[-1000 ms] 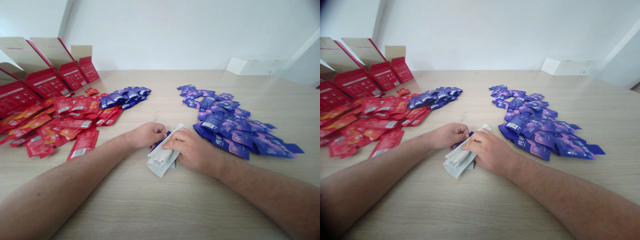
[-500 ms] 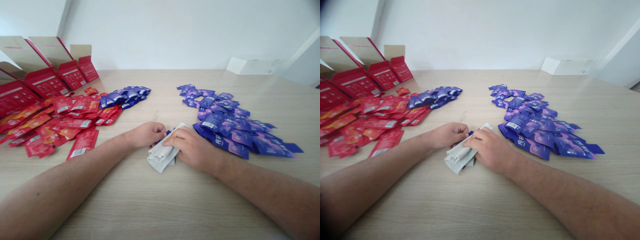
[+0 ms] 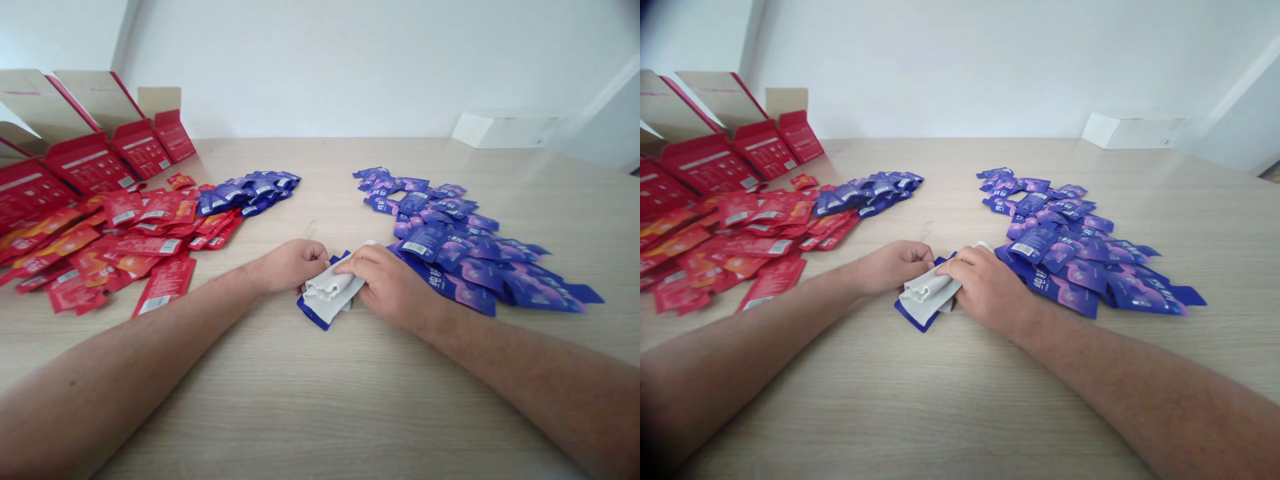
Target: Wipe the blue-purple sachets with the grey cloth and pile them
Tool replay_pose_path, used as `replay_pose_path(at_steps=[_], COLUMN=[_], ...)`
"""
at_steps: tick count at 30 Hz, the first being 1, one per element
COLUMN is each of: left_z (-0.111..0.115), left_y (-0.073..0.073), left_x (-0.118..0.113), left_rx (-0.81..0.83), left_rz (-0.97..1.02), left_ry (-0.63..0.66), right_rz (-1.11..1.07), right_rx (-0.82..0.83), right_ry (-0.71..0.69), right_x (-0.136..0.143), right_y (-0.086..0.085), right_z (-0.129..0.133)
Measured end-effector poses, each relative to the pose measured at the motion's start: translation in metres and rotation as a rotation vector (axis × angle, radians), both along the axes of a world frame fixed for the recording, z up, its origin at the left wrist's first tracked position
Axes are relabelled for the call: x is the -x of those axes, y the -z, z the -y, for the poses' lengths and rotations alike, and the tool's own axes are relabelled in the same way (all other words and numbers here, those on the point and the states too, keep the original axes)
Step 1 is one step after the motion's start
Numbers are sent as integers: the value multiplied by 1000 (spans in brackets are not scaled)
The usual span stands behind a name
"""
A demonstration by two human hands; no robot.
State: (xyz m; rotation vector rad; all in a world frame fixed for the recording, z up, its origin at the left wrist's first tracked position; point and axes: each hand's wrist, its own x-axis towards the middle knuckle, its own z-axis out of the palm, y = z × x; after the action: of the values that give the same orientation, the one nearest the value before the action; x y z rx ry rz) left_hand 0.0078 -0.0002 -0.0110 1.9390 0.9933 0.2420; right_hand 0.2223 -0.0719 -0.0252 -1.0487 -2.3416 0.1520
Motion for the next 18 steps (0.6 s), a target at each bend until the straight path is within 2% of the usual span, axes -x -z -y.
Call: replay_pose_path(at_steps=[2, 4, 7, 10, 12, 15, 18], left_z=[-2, -6, -11, -14, -13, -5, 8], left_y=[-3, -11, -33, -57, -69, -72, -61], left_x=[2, 6, 15, 23, 26, 23, 12], left_rx=[-61, -199, -407, -645, -785, -863, -843], left_rz=[-9, -59, -211, -435, -588, -778, -839], left_ry=[-12, -20, -38, -41, -37, -15, 67], right_rz=[-23, -42, -57, -50, -42, -26, -14], right_rx=[5, 7, 4, 1, 1, 9, 14], right_ry=[7, -6, -25, -28, -38, -72, -100], right_x=[0, 2, 5, 5, 4, 5, 6], right_y=[-2, -6, -10, -11, -9, -7, -7], right_z=[0, 3, 6, 7, 8, 9, 10])
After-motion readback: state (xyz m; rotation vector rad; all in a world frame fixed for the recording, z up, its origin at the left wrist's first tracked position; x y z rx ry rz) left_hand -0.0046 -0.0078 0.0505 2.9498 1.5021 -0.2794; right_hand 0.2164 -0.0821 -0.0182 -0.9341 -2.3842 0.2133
